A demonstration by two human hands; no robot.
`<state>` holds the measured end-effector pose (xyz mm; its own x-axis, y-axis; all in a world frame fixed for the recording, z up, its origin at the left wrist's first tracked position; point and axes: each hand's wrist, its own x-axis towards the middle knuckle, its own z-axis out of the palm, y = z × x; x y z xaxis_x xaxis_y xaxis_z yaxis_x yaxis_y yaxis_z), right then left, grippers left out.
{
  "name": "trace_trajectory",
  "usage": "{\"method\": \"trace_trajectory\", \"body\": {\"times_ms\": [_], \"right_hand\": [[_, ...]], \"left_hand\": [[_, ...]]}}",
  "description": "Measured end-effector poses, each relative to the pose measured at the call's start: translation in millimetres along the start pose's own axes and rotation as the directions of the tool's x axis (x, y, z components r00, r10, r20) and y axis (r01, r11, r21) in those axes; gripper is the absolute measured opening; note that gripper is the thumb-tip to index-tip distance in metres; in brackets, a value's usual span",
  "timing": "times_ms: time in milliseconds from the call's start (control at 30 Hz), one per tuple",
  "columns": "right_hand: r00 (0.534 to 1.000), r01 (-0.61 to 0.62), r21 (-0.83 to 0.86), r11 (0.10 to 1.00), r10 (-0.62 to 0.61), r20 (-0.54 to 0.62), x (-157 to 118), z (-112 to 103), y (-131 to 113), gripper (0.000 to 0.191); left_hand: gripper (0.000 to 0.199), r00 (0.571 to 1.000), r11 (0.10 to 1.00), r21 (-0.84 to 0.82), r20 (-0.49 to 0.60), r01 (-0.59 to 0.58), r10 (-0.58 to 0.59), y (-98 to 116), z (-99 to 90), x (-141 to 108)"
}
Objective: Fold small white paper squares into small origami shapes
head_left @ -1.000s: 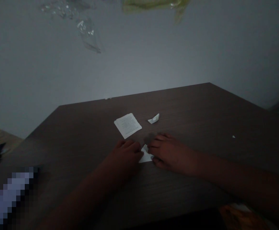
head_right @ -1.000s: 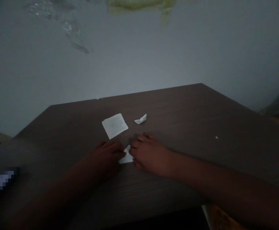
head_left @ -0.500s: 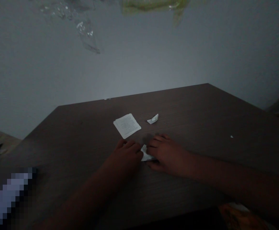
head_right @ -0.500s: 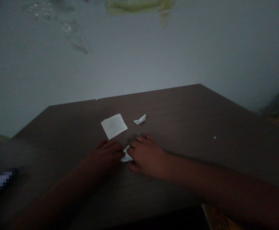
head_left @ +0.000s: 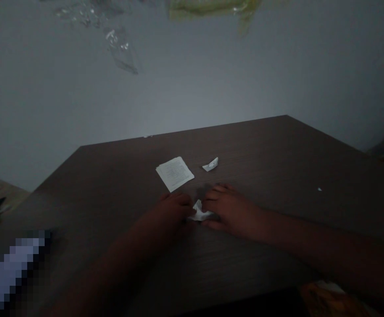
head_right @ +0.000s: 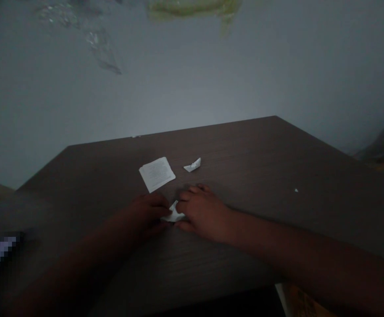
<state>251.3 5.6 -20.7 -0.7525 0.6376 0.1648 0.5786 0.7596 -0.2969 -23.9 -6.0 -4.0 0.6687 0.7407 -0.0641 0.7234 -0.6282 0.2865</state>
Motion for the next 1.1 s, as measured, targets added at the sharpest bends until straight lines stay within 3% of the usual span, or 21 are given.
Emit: {"method": "trace_trajectory", "body": {"times_ms": [267,467,633,833,967,1100], "right_hand": [[0.999,-0.011,0.034,0.999,0.010,0.033,3,-2,3,0.017],[1.000,0.013,0.055,0.998,-0.014,0.011,4,0,8,0.018],[1.000,0.006,0.039,0.999,-0.007,0.019,5,0,7,0.017],[0.999,0.036,-0.004,0.999,-0.036,-0.023,3,0,2,0.013],[0.999,0.045,-0.009,0.999,-0.045,-0.007,3,0,3,0.016],[1.000,0.009,0.114,0.993,-0.007,-0.017,5,1,12,0.015]], "left_hand": [[0.017,0.997,0.979,-0.202,0.078,0.003,0.013,-10,-16.8,3],[0.019,0.995,0.977,-0.213,0.102,0.015,0.007,-10,-24.7,5],[0.024,0.995,0.979,-0.201,0.089,-0.036,0.055,-13,-20.9,6],[0.014,1.000,0.997,0.072,0.009,-0.024,0.024,-6,-1.6,5],[0.010,0.999,0.996,0.083,-0.029,-0.037,0.039,-8,9.9,7],[0.017,1.000,1.000,0.009,-0.011,0.016,-0.016,-7,7.8,11]]}}
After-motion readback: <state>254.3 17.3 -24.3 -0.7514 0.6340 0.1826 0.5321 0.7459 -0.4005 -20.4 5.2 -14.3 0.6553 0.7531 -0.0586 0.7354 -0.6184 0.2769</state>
